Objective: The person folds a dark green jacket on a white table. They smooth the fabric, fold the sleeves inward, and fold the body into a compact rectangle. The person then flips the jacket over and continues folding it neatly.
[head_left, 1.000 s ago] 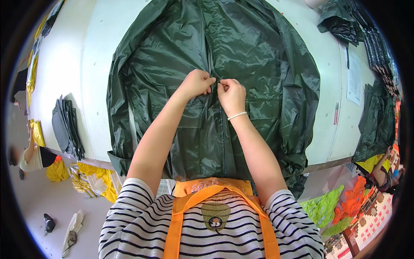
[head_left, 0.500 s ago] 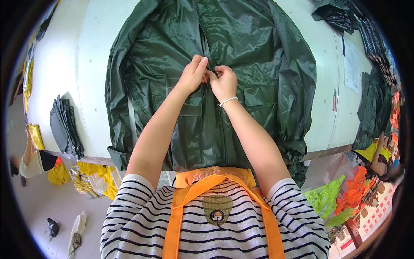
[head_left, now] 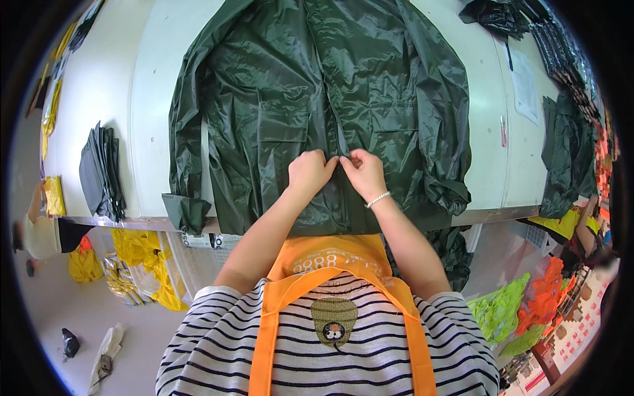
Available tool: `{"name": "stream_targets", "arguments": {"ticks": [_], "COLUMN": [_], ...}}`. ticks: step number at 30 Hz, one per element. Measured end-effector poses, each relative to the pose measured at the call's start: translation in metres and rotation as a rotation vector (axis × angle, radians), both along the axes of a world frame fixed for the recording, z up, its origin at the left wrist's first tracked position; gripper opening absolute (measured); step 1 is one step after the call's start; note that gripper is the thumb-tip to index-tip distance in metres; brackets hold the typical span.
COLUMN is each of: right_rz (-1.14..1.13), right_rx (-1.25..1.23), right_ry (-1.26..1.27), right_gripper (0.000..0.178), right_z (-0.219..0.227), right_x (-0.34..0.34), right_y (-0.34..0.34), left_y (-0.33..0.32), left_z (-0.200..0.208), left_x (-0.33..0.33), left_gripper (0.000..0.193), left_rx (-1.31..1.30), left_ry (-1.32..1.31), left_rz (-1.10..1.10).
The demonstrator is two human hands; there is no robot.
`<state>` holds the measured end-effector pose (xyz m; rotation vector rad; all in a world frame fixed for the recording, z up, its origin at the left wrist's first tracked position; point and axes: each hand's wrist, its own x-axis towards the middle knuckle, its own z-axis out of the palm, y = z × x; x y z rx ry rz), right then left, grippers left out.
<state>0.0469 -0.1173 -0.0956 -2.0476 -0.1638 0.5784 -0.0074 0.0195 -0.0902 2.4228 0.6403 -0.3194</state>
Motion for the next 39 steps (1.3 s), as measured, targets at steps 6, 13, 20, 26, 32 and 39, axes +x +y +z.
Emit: {"name": "stream_targets", "arguments": {"ticks": [6,13,20,26,32,39], "right_rz": [-0.08,-0.043,-0.036,-0.099,0.236,0.164], "right_rx": [0.095,0.112,0.021,0.169,-0.425,-0.736], "right_ry": [-0.156,-0.235,-0.068,-0.047,-0.641,-0.505], "right_gripper": [0.014,0.016,0.022,0.017,0.066,0.078], "right_z": [-0.004,0.003,-0.004,-0.025,0.02,-0.011], "right_x": [-0.029,-0.037,-0.034,-0.037,-0.047,-0.024], "right_y": [-0.003,0.007,0.007,0.003,-0.075,-0.121], "left_y": [0.019,0.016,0.002,0.009,0.035,0.063], "left_z": [-0.012,-0.002,0.008,0.013,-0.001,-0.014], "left_x": [0.003,-0.001,-0.019,-0.091,-0.186,-0.156], "left_gripper": [0.038,0.036,0.031,0.053,0.072,0.071], "left_rx": [-0.606,-0.783,-0.199,0.088,0.334,0.415], "left_ry": [0.053,0.016,-0.283,-0.518,-0.132,-0.15], "left_rz": [0.075,0.173,0.012,-0.023,-0.031,-0.059]}}
